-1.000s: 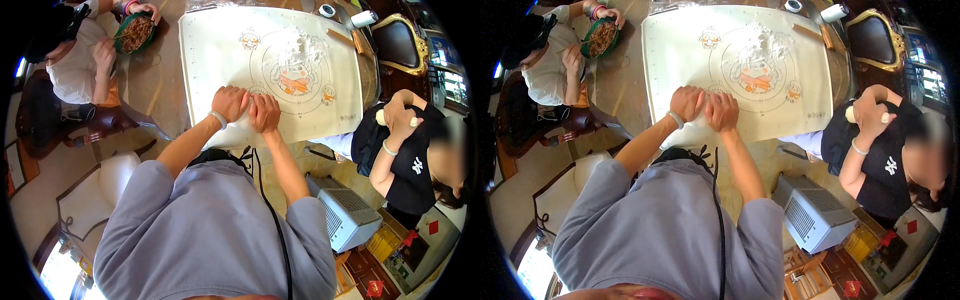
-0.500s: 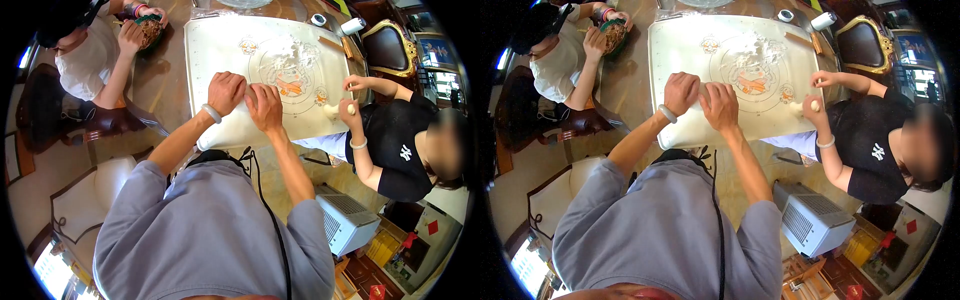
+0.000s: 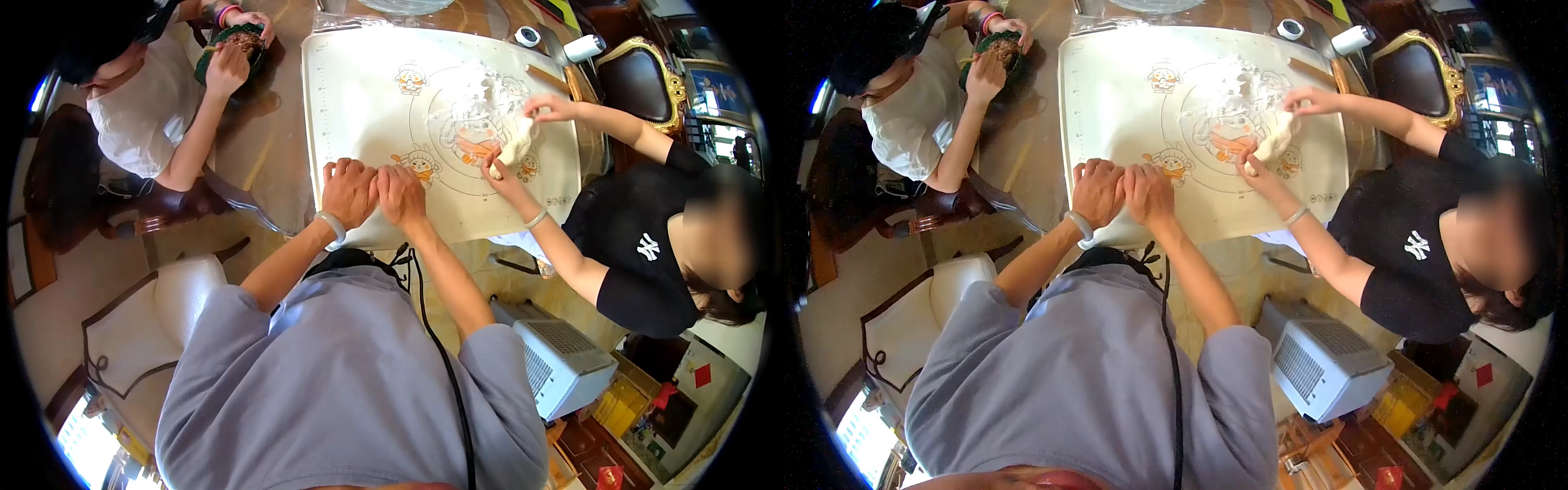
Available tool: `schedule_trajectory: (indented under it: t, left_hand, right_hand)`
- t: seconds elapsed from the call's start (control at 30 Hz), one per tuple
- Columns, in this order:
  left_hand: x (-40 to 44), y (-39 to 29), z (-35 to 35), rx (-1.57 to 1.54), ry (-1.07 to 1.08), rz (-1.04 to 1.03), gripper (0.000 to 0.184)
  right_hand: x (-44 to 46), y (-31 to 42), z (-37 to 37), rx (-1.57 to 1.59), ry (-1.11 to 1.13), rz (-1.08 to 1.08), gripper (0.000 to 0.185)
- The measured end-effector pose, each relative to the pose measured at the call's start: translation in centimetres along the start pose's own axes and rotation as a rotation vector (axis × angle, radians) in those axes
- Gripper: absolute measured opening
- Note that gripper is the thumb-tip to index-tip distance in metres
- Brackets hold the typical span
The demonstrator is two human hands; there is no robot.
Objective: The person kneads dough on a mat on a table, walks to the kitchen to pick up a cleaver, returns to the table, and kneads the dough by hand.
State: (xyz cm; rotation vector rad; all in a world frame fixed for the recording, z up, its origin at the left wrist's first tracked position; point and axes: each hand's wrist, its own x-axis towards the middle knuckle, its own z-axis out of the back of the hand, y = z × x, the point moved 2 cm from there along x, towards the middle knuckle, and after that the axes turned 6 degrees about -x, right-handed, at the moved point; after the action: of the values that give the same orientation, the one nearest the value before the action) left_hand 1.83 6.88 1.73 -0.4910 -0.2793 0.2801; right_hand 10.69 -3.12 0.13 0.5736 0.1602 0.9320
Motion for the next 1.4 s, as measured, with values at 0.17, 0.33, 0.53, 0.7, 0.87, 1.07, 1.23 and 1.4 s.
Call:
schedule_trajectory:
  t: [0.17,0.33,0.53,0.7,0.87,1.07,1.23,1.4]
  left_hand:
    - [0.9,1.2,-1.6,-0.031,0.085,0.091,0.014]
    - [2.0,2.4,-2.7,-0.147,0.071,0.136,0.022]
    - [1.6,3.3,-0.9,-0.588,0.251,0.473,0.031]
    - [-1.0,0.2,-0.8,-0.123,-0.077,0.056,0.018]
    - [-1.9,0.1,-1.4,-0.080,-0.039,0.081,0.012]
    - [0.9,1.6,-2.3,-0.129,0.215,0.247,0.017]
    - [1.9,2.6,-2.8,-0.177,0.207,0.276,0.028]
    - [2.4,1.7,0.0,-0.400,0.093,0.354,0.043]
  right_hand:
    - [1.6,-0.9,-0.8,-0.049,-0.022,-0.023,0.029]
    - [2.6,-1.7,-1.5,-0.092,0.048,-0.077,0.030]
    - [1.4,-0.1,0.9,0.136,0.001,-0.161,0.031]
    - [-1.1,1.7,0.5,-0.077,-0.169,-0.007,0.028]
    - [-1.7,2.0,-0.6,-0.046,-0.130,-0.016,0.019]
    - [1.4,0.1,-1.8,-0.059,0.033,-0.072,0.022]
    - [2.0,-1.3,-2.8,-0.081,0.031,-0.128,0.021]
    - [2.1,0.6,2.3,0.205,-0.024,-0.299,0.033]
